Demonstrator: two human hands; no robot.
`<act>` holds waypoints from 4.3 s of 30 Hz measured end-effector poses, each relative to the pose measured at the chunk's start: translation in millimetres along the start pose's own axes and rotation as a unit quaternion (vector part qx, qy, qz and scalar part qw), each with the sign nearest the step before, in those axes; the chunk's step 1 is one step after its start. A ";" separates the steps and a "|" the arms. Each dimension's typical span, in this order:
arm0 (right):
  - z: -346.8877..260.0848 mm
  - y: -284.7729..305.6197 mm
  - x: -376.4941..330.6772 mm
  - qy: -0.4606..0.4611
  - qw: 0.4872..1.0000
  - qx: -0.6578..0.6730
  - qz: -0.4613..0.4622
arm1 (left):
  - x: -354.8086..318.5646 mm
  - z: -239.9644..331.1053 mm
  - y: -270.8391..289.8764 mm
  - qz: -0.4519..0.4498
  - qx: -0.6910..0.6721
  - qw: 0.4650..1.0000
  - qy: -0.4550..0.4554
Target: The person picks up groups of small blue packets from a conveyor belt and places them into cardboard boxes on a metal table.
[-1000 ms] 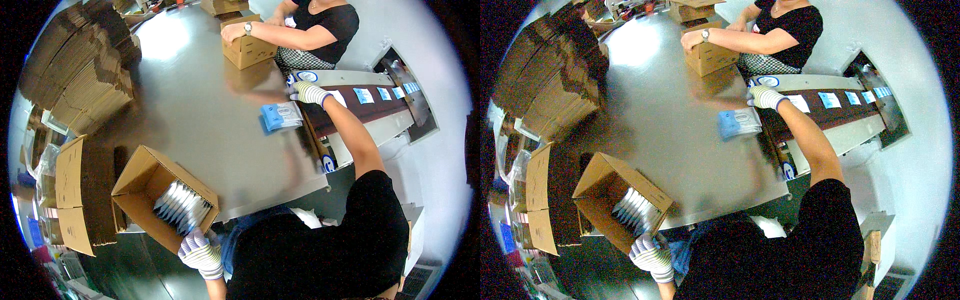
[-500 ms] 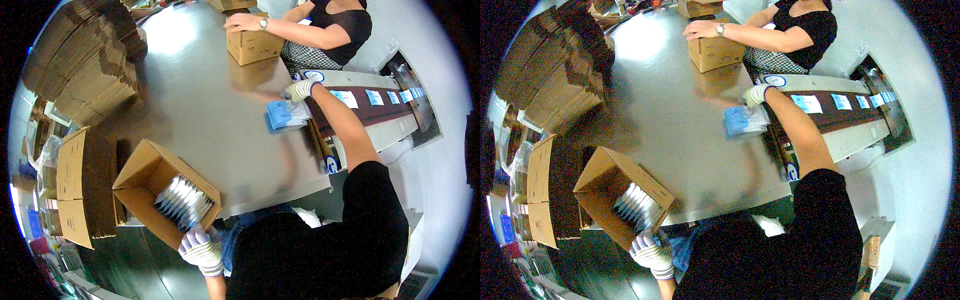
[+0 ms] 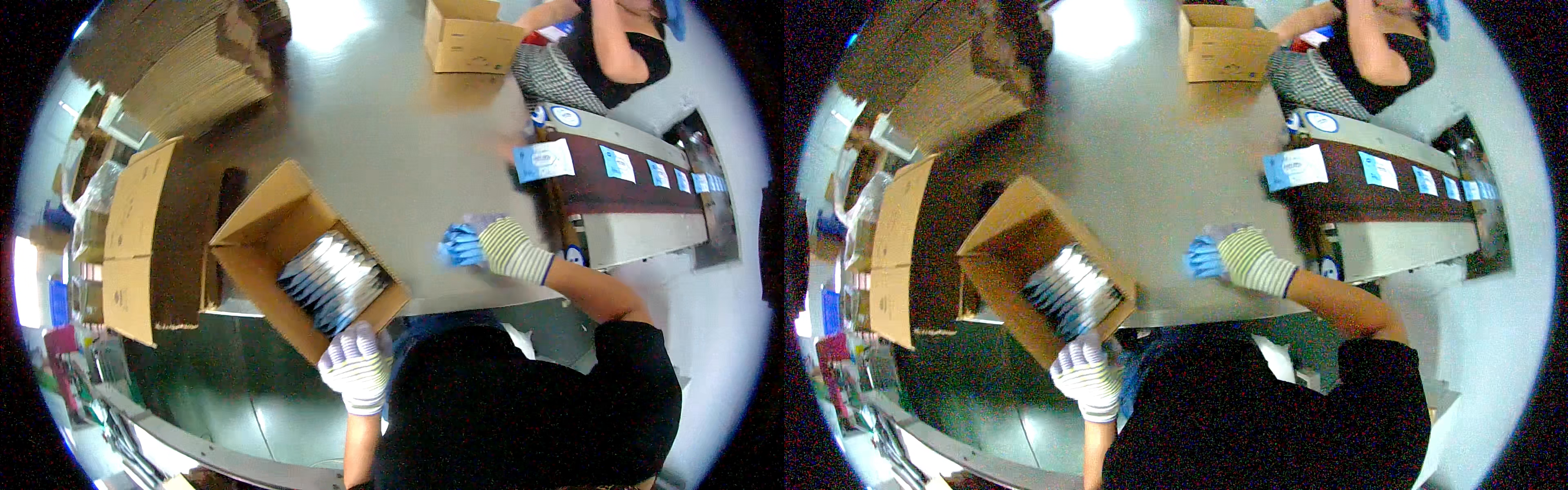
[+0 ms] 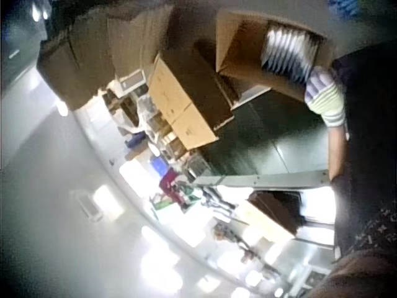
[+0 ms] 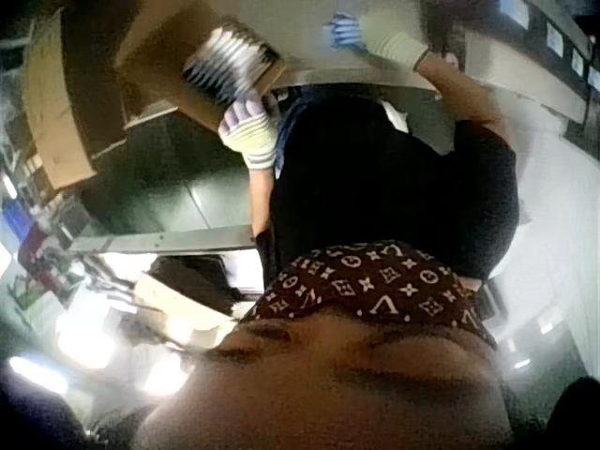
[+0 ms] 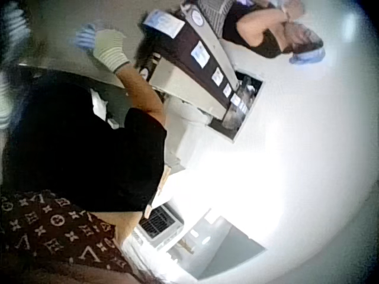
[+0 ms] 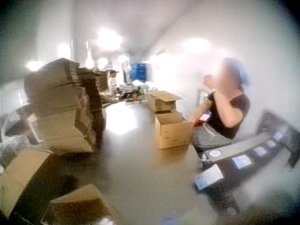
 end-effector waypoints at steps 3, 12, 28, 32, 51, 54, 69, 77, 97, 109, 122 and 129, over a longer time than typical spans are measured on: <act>-14.5 68.5 10.9 0.006 0.979 0.203 -0.029 | -0.4 -4.1 3.1 0.005 0.002 1.000 -0.001; -198.5 239.4 65.3 0.389 0.859 0.293 0.155 | -5.8 -1.1 7.9 -0.033 -0.006 0.999 0.006; -201.9 107.7 7.0 0.383 0.917 -0.097 0.055 | 30.5 -34.4 -5.0 0.023 -0.165 0.973 -0.163; -186.8 143.5 59.4 0.332 0.924 -0.056 0.180 | 67.9 -54.2 -12.7 0.022 -0.164 0.984 -0.062; -116.2 9.3 172.4 0.091 0.979 0.067 0.171 | 85.3 -248.3 23.2 0.056 0.231 0.952 0.191; -124.1 3.6 154.7 0.126 0.974 0.072 0.174 | 95.6 -280.5 41.6 0.090 0.281 0.906 0.304; -122.7 61.0 149.7 0.043 0.951 0.219 0.213 | 74.6 -142.4 141.8 0.117 0.065 0.991 0.017; -104.9 253.5 53.5 0.133 0.798 0.009 0.587 | 66.3 -87.0 152.9 0.132 -0.350 0.927 -0.022; -206.6 158.0 46.4 0.562 0.826 0.006 0.045 | 23.1 -81.2 62.7 -0.213 -0.454 0.864 -0.050; -158.2 186.7 27.2 0.512 0.804 0.303 -0.031 | 47.0 -84.7 26.1 -0.099 -0.249 0.963 0.023; -124.2 178.6 23.0 0.282 0.924 -0.006 0.257 | 96.3 -76.0 30.7 -0.116 -0.235 0.965 0.009; -97.7 191.1 27.1 0.128 0.758 0.580 0.271 | 65.3 -60.5 -7.8 0.148 -0.542 0.782 0.270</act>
Point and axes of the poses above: each hand's wrist, its own x-axis towards the middle knuckle, its own y-axis out of the back of the hand, z = x × y, the point moved 4 cm from there along x, towards the middle knuckle, and after that the axes turned 5 degrees about y, right-handed, at the moved point
